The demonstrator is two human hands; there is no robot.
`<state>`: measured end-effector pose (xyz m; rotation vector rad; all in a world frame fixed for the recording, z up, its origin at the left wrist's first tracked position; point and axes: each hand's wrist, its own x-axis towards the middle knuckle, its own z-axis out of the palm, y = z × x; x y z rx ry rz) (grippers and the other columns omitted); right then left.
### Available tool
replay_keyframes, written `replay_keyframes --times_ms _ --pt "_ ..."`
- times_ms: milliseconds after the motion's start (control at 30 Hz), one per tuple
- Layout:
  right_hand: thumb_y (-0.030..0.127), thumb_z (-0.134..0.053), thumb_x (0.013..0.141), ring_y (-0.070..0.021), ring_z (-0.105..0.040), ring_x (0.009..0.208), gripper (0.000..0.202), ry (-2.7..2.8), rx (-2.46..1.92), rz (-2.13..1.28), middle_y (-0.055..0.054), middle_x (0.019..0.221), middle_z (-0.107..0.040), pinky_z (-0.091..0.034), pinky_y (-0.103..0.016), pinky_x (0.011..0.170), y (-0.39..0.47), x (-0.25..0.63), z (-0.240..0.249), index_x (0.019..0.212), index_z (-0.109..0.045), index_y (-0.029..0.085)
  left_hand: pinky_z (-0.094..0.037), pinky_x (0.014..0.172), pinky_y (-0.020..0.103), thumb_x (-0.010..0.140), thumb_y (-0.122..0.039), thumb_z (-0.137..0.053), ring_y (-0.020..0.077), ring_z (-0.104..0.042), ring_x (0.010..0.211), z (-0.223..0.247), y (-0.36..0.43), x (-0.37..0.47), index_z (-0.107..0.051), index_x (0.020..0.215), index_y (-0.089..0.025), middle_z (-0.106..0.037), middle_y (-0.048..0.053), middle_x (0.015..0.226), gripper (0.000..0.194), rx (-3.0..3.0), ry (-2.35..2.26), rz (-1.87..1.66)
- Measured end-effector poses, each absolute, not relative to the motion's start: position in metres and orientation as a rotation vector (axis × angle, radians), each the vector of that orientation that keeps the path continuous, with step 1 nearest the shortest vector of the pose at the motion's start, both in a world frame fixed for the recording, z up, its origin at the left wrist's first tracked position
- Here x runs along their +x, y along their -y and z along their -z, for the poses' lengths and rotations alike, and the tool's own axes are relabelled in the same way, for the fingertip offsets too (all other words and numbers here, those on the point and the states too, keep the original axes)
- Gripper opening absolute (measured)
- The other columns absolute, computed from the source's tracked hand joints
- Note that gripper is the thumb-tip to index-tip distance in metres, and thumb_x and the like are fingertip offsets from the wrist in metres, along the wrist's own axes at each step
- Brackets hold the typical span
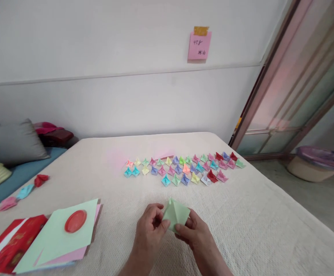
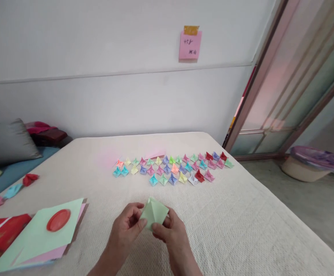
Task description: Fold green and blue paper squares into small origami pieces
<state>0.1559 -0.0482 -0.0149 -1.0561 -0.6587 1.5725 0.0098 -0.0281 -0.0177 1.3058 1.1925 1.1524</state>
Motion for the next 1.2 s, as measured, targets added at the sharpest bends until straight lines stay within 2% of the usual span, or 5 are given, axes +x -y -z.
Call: replay_keyframes --times_ms 167,300,433,700,1200 --pt "0.020 -0.079 0.059 -0.0229 -0.064 0.078 0.042 0.694 -0.975 -1.504 -0.004 0.082 -0.073 -0.045 -0.033 0.074 0.047 0.157 0.013 0.099 -0.064 0.018 -0.040 0.058 0.023 0.059 -0.025 -0.077 0.0150 -0.053 0.066 0.027 0.027 0.017 -0.055 0.100 -0.021 -0.062 0.003 0.088 0.046 1.098 -1.059 -1.098" --pt "0.025 -0.082 0.057 -0.0213 -0.063 0.072 0.039 0.734 -0.976 -1.484 -0.003 0.076 -0.072 -0.045 -0.031 0.067 0.045 0.157 0.023 0.093 -0.066 0.019 -0.035 0.056 0.023 0.064 -0.028 -0.073 0.0125 -0.044 0.059 0.025 0.028 0.017 -0.062 0.072 -0.015 -0.052 -0.002 0.061 0.019 1.144 -1.031 -1.020" --pt "0.028 -0.081 0.059 -0.0155 -0.057 0.058 0.034 0.796 -0.976 -1.501 0.000 0.063 -0.068 -0.039 -0.026 0.054 0.044 0.158 0.030 0.088 -0.068 0.017 -0.028 0.051 0.023 0.063 -0.031 -0.070 0.0107 -0.036 0.050 0.020 0.029 0.018 -0.057 0.054 -0.017 -0.043 -0.005 0.048 0.022 1.113 -1.159 -1.060" --pt "0.030 -0.084 0.057 -0.0179 -0.060 0.066 0.031 0.823 -0.966 -1.508 -0.001 0.069 -0.070 -0.043 -0.028 0.063 0.047 0.153 0.031 0.081 -0.068 0.018 -0.039 0.059 0.025 0.058 -0.024 -0.076 0.0144 -0.050 0.062 0.011 0.031 0.021 -0.067 0.079 -0.013 -0.061 0.000 0.067 0.026 0.926 -0.977 -1.113" --pt "0.026 -0.074 0.064 -0.0101 -0.049 0.047 0.019 0.994 -1.095 -1.550 0.004 0.052 -0.056 -0.034 -0.023 0.048 0.048 0.148 0.035 0.078 -0.067 0.016 -0.032 0.045 0.021 0.071 -0.034 -0.068 0.0092 -0.039 0.049 0.012 0.028 0.011 -0.049 0.061 -0.017 -0.044 -0.006 0.054 0.027 0.950 -1.125 -1.178"
